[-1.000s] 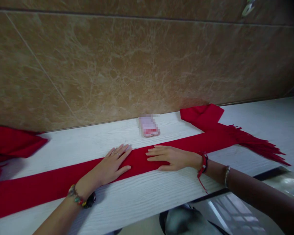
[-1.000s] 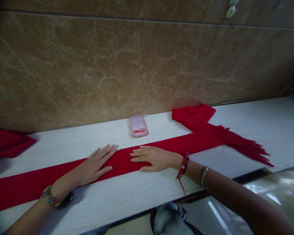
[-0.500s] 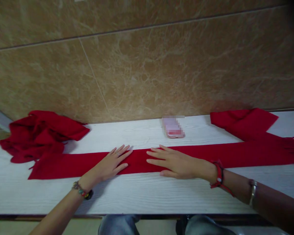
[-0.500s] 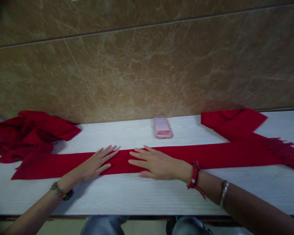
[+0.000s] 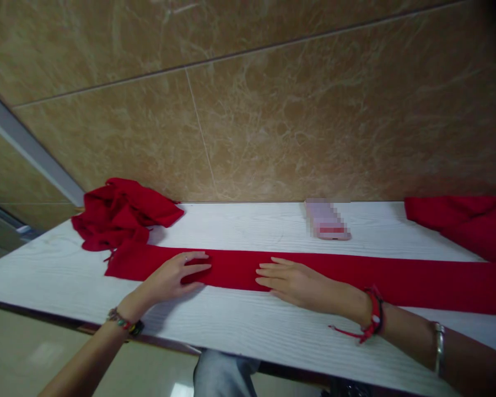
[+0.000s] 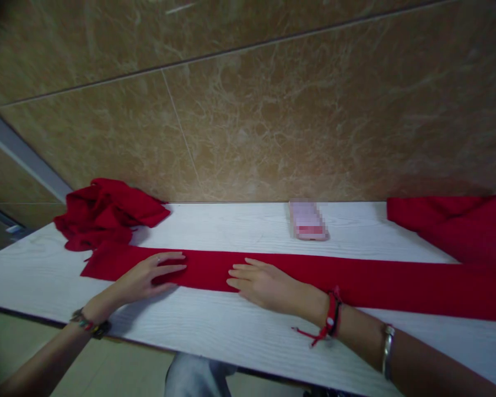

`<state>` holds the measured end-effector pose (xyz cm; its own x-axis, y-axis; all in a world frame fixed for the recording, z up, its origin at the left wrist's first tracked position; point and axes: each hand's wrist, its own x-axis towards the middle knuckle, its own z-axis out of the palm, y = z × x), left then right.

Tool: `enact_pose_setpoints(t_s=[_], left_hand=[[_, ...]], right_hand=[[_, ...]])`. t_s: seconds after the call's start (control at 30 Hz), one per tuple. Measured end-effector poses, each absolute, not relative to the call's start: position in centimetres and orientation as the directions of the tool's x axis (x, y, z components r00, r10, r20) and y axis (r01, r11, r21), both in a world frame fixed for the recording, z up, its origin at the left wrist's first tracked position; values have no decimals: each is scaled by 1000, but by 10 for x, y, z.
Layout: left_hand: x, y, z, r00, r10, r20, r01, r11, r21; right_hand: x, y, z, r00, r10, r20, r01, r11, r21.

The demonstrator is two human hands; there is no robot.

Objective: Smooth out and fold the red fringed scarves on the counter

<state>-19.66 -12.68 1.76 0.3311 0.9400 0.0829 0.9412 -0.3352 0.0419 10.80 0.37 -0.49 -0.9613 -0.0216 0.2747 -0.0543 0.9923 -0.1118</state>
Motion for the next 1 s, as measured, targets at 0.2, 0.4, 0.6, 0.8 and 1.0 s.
enact_pose_setpoints(t_s=[0.2,0.4,0.6,0.8,1.0], left_hand=[[-192,-129,20,359,929,90,933,-356,-44],[-186,-128,20,354,928,118,935,-353,-26],[-190,-126,23,330,937,112,942,-335,30],[-194,-133,32,325,946,11,941,-322,-103],[-208,-136,32,335,941,-42,864,-325,-384]], right_hand=[[99,-3,-8,-948,-70,311,-30,991,129],[95,-8,-14,-917,-83,389,2,977,213],[95,-8,-13,-943,-105,316,-5,953,302],[101,-11,-9,-950,-125,287,-23,942,334],[103,-9,-6,-944,-123,305,-6,934,357]])
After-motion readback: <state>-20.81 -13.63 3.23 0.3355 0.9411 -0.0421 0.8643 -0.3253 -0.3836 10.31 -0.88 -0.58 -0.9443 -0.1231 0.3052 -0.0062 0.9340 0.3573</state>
